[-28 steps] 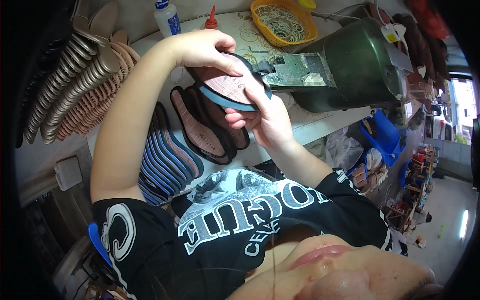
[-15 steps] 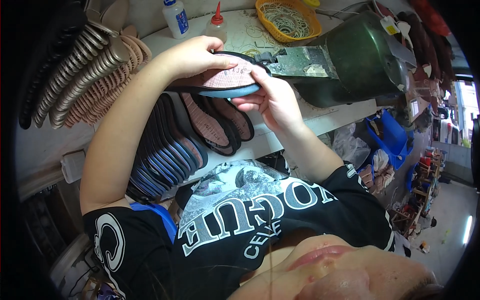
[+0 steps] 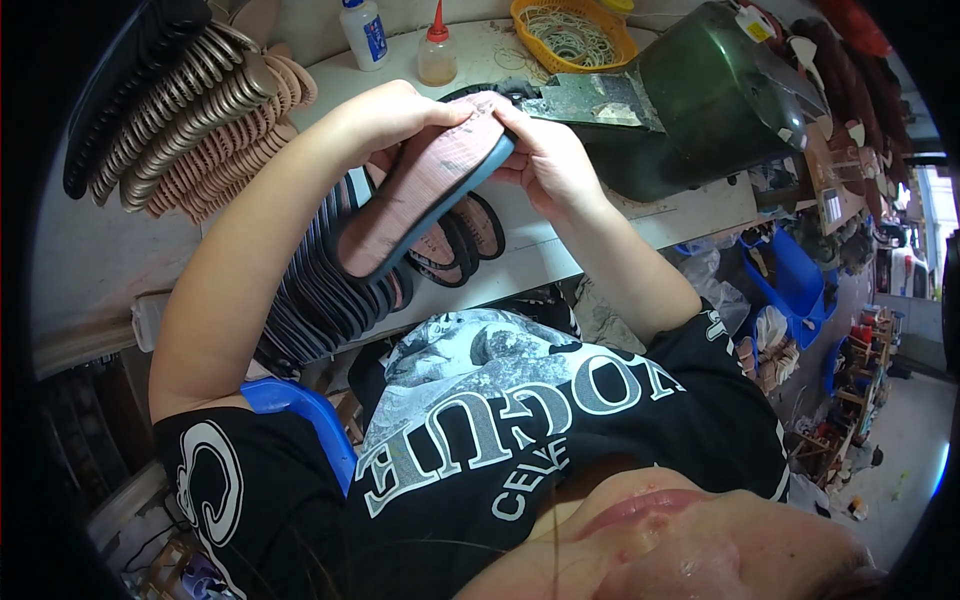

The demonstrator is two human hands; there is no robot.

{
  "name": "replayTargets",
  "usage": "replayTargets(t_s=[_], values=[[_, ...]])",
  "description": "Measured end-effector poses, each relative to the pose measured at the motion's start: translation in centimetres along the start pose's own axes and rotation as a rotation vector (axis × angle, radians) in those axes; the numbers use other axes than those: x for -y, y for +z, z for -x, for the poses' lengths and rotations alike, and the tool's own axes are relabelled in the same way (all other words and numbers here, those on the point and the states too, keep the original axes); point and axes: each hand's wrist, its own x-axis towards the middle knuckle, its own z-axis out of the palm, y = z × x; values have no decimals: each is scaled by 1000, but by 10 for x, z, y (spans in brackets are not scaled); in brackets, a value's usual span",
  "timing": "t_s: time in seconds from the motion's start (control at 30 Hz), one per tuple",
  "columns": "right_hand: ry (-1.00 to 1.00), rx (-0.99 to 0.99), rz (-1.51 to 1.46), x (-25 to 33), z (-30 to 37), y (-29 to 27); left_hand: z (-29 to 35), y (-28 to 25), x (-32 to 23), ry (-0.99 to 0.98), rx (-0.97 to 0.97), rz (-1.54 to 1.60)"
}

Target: Checking and aligning shoe sole components before stitching or assembly.

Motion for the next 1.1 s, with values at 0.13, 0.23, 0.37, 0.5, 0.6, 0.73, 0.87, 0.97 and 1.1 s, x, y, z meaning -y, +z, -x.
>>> replayTargets(t_s=[0.13,0.23,0.37,0.5,0.6,0.73,0.87,0.97,1.1], values=[[17,37,85,1,8,-11,13,14,-4,-64,31,134],[112,153,214,-1,34,-8,13,18,-4,-72,25,183],[151,159,306,-9,44,-20,22,22,-9,-88,67,245],[105,133,183,-4,33,-27,20,17,-2,-58,103,252],[126,155,177,0,21,-26,21,19,-1,-38,60,277],[89,137,131,1,11,-24,10,17,-2,10,-65,266],[85,195,109,0,22,-19,6,11,9,-28,-98,327],[249,275,185,-4,53,-33,-4,12,1,9,-83,371],[287,232,74,-13,67,-25,-13,5,4,-9,-92,417]])
